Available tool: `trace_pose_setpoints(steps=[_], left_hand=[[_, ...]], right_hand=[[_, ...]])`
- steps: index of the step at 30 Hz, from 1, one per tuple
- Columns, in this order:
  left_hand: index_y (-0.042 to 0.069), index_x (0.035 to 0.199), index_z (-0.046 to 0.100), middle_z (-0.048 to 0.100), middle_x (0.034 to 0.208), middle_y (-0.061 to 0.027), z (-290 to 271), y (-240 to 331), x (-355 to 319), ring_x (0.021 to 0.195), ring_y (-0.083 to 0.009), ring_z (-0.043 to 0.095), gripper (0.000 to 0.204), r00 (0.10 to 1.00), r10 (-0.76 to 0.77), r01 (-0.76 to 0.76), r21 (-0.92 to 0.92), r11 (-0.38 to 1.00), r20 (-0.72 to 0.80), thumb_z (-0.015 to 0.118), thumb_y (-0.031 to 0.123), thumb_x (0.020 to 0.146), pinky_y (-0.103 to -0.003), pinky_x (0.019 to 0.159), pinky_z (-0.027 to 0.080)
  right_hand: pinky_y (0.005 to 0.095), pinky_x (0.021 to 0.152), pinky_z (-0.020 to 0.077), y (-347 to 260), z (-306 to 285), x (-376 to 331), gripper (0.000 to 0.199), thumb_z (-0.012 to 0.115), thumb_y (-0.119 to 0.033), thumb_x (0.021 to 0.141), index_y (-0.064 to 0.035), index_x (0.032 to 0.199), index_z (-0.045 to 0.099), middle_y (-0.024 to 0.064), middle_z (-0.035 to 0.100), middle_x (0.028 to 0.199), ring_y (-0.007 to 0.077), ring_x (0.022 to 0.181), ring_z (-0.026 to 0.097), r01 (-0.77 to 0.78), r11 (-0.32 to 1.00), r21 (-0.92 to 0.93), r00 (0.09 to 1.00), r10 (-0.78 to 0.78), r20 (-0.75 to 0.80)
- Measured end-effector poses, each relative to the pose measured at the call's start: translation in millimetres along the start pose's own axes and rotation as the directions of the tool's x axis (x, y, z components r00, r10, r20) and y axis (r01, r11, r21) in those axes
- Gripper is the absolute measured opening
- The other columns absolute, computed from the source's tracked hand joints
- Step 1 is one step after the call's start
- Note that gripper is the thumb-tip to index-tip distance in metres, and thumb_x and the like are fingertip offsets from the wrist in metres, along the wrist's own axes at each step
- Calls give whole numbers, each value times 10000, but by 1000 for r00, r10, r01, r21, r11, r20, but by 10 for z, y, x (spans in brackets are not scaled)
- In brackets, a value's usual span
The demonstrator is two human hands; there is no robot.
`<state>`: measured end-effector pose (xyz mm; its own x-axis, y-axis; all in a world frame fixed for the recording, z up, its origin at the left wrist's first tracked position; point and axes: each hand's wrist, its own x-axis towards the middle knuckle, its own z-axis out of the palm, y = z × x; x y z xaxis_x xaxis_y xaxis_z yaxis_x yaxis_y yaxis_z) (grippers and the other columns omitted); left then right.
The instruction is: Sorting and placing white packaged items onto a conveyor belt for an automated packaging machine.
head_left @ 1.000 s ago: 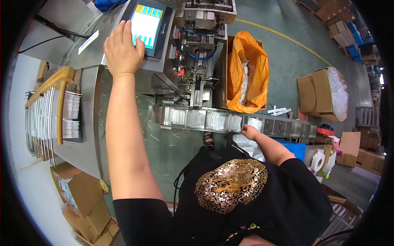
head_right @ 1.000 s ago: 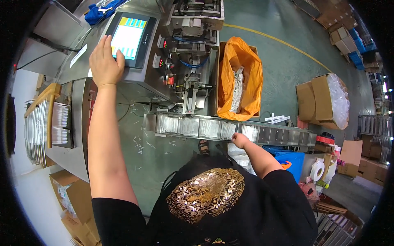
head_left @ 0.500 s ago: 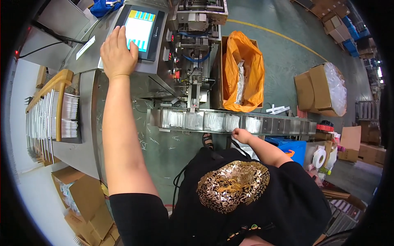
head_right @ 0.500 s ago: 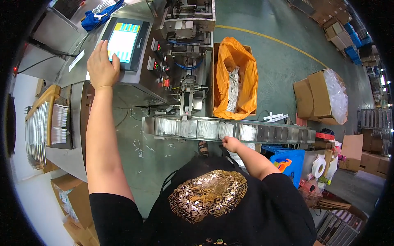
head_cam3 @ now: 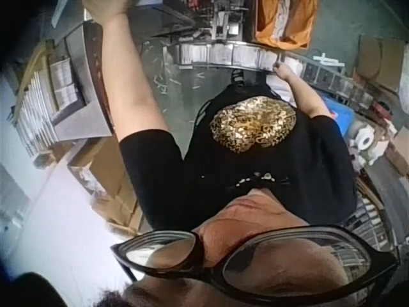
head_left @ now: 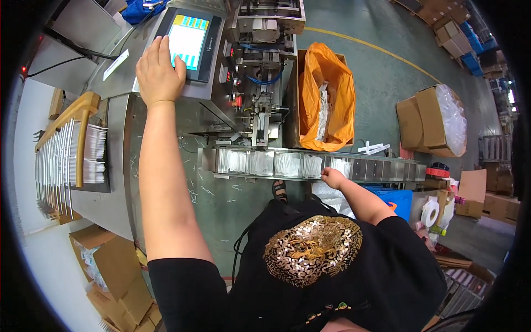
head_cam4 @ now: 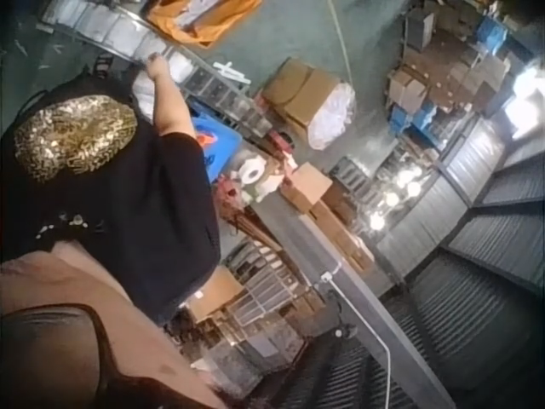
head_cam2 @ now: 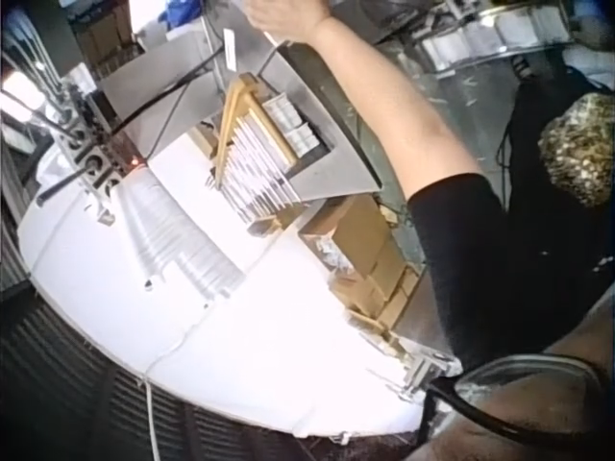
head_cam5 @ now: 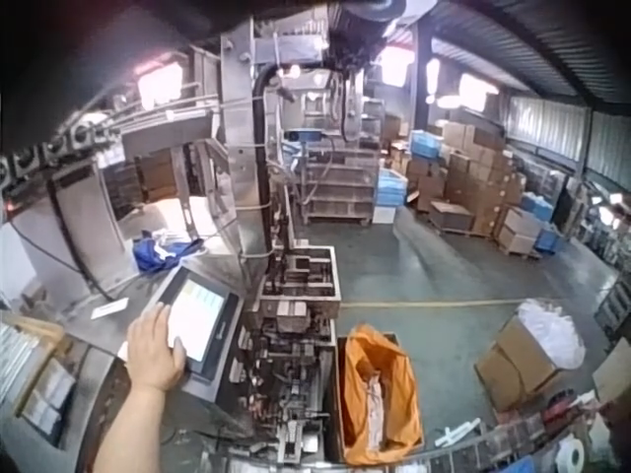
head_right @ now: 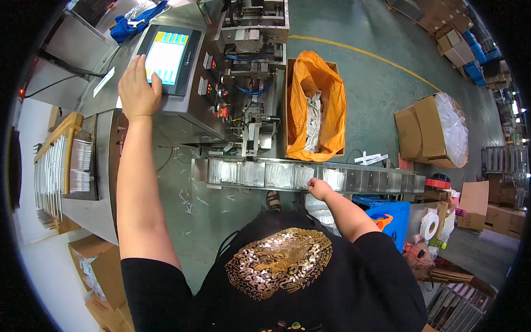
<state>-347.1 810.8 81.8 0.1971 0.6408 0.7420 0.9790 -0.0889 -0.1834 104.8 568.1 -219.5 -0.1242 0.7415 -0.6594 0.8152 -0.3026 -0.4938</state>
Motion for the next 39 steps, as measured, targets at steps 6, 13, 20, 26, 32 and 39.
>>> trace_pose_setpoints(steps=[6,13,20,26,32,39], left_hand=[[92,1181,491,504,1202,-58,-6,-1,50,1098,-231,469,439,1000,6,-6,-4,1000,-19,537,243,771,-389,924,353],[66,1164,497,503,1190,-84,-67,17,-5,1085,-255,466,439,1000,17,-18,-48,999,-14,544,208,751,-400,920,354],[56,1199,461,480,1230,-99,-142,21,-33,1108,-260,457,459,1000,9,-8,-60,998,20,541,184,766,-401,932,348],[78,1164,497,505,1192,-75,-34,10,31,1077,-244,477,442,1000,16,-16,-34,999,-14,553,220,749,-393,911,362],[80,1156,501,511,1191,-72,11,-28,59,1083,-242,478,436,1000,23,-23,-6,1000,-19,560,223,748,-389,906,365],[46,1164,490,490,1207,-109,-35,-14,-31,1105,-279,445,486,999,7,-4,-59,998,46,569,248,730,-425,941,328]], right_hand=[[337,740,476,-273,76,25,238,578,-202,769,-56,958,568,123,636,860,265,812,610,60,998,8,997,-60,47],[358,755,474,-57,189,41,235,579,-235,770,-70,938,581,123,636,874,298,824,604,88,984,-152,995,-80,59],[358,724,486,-45,60,21,231,557,-223,752,-63,916,588,110,654,839,277,796,624,10,999,-33,998,-8,56],[345,731,477,-76,123,98,215,576,-206,762,-52,911,587,122,639,838,270,794,611,35,994,-102,999,-32,36],[391,747,475,-287,57,41,214,545,-238,758,-76,891,584,152,633,878,327,842,599,45,998,-39,996,-42,85],[392,752,477,-63,186,74,259,541,-282,770,-72,913,597,152,635,887,314,845,603,82,985,-154,995,-73,61]])
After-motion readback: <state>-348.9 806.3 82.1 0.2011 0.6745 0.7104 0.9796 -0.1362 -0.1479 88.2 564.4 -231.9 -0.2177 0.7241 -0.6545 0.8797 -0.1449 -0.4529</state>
